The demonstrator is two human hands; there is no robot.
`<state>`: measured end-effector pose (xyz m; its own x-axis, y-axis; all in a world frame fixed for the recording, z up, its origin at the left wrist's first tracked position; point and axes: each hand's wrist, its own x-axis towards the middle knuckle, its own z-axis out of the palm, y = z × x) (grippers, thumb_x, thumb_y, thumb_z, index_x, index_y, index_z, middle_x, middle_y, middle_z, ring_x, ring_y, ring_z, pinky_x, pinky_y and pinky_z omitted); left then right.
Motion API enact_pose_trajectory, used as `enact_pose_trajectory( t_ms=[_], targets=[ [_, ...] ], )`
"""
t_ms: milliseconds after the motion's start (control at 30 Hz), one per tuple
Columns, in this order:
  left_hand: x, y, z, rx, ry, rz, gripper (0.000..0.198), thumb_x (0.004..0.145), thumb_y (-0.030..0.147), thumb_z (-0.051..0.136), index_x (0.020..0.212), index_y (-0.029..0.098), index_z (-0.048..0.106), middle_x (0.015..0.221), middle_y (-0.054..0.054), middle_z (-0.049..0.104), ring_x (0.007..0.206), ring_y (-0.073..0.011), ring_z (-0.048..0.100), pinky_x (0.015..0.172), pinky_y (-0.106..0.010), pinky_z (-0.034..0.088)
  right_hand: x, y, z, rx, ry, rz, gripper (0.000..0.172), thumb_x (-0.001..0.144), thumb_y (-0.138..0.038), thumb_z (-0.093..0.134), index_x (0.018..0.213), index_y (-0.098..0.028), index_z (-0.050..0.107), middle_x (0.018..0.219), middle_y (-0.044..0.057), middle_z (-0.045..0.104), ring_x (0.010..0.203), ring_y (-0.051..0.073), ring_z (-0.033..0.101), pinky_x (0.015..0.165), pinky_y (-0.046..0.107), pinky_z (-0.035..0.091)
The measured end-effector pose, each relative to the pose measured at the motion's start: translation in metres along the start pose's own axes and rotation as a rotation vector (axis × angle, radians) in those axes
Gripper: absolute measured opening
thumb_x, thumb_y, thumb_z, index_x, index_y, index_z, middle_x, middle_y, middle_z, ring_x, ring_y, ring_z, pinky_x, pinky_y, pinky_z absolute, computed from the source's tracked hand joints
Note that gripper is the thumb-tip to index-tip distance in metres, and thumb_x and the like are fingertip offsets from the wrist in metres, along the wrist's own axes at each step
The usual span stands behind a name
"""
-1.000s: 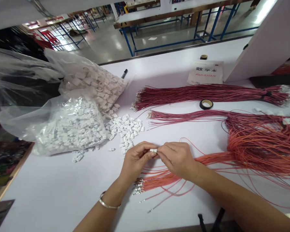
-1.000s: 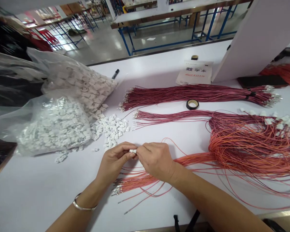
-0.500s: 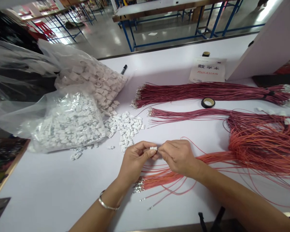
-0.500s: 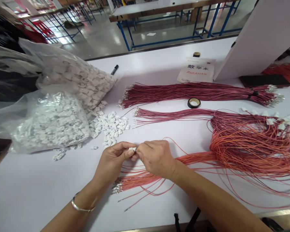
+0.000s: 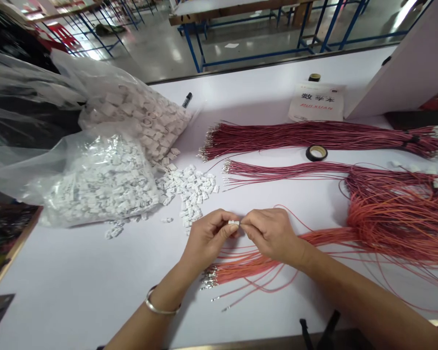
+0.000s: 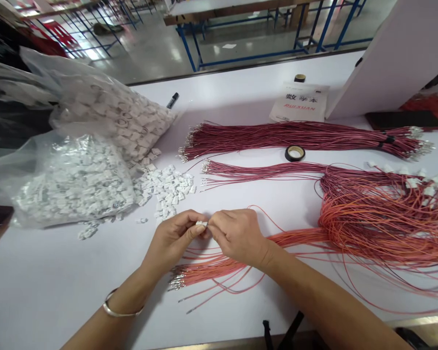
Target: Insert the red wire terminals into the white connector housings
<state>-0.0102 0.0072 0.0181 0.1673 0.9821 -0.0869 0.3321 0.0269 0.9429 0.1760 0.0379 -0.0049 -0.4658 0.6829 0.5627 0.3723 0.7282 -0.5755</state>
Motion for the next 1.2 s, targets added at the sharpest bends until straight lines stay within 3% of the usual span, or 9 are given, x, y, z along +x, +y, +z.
enact_pose_trajectory(
  t_ms=[100,200,300,467,567,1200],
  targets=[
    [0.003,-0.002,0.002,0.206,0.015,0.162,0.019,0.093,0.030,0.056,0.085,0.017,0.067,0.072,-0.001,0.062,0.065,-0.0135,0.057,0.064,-0.026,0.044,-0.002,0.000,0.003,-0.021,-0.013,0.024,0.024,0.094,-0.018,0.046,0.072,-0.018,0.055,0.059,-0.003,0.058,0.051,0.008,0.049,0.053,0.022,0.031],
    [0.002,-0.003,0.006,0.234,0.026,0.198,0.021,0.094,0.029,0.053,0.082,0.017,0.065,0.070,0.000,0.058,0.063,-0.0126,0.055,0.062,-0.025,0.042,-0.004,0.000,0.005,-0.041,-0.025,0.022,0.025,0.095,-0.019,0.045,0.071,-0.019,0.054,0.059,-0.003,0.059,0.051,0.009,0.049,0.053,0.023,0.031],
    [0.000,-0.002,0.008,0.155,0.041,0.132,0.023,0.093,0.031,0.054,0.080,0.016,0.065,0.065,0.001,0.057,0.057,-0.0116,0.054,0.059,-0.024,0.042,-0.004,0.000,0.005,-0.026,-0.024,0.028,0.024,0.095,-0.020,0.045,0.072,-0.019,0.053,0.059,-0.003,0.059,0.051,0.009,0.050,0.052,0.022,0.031],
    [-0.002,0.000,0.009,-0.131,0.055,-0.144,0.025,0.090,0.038,0.060,0.086,0.015,0.069,0.055,0.003,0.058,0.052,-0.0113,0.053,0.055,-0.023,0.042,-0.002,0.001,0.001,0.034,0.006,0.066,0.019,0.095,-0.021,0.049,0.078,-0.018,0.058,0.065,-0.002,0.064,0.055,0.009,0.055,0.055,0.021,0.036],
    [-0.002,0.000,0.010,-0.260,0.058,-0.232,0.028,0.088,0.041,0.063,0.089,0.014,0.070,0.055,0.002,0.061,0.051,-0.0114,0.054,0.054,-0.023,0.042,0.000,0.001,-0.001,0.033,0.042,0.049,0.014,0.093,-0.020,0.052,0.082,-0.018,0.061,0.068,-0.001,0.065,0.055,0.008,0.055,0.054,0.021,0.036],
    [-0.001,-0.003,0.011,-0.268,0.048,-0.256,0.030,0.088,0.043,0.064,0.081,0.014,0.067,0.055,0.002,0.060,0.049,-0.0096,0.050,0.050,-0.021,0.040,-0.002,0.000,0.005,-0.002,0.040,0.073,0.021,0.092,-0.017,0.048,0.071,-0.019,0.052,0.059,-0.003,0.058,0.051,0.009,0.050,0.052,0.021,0.034]
  ],
)
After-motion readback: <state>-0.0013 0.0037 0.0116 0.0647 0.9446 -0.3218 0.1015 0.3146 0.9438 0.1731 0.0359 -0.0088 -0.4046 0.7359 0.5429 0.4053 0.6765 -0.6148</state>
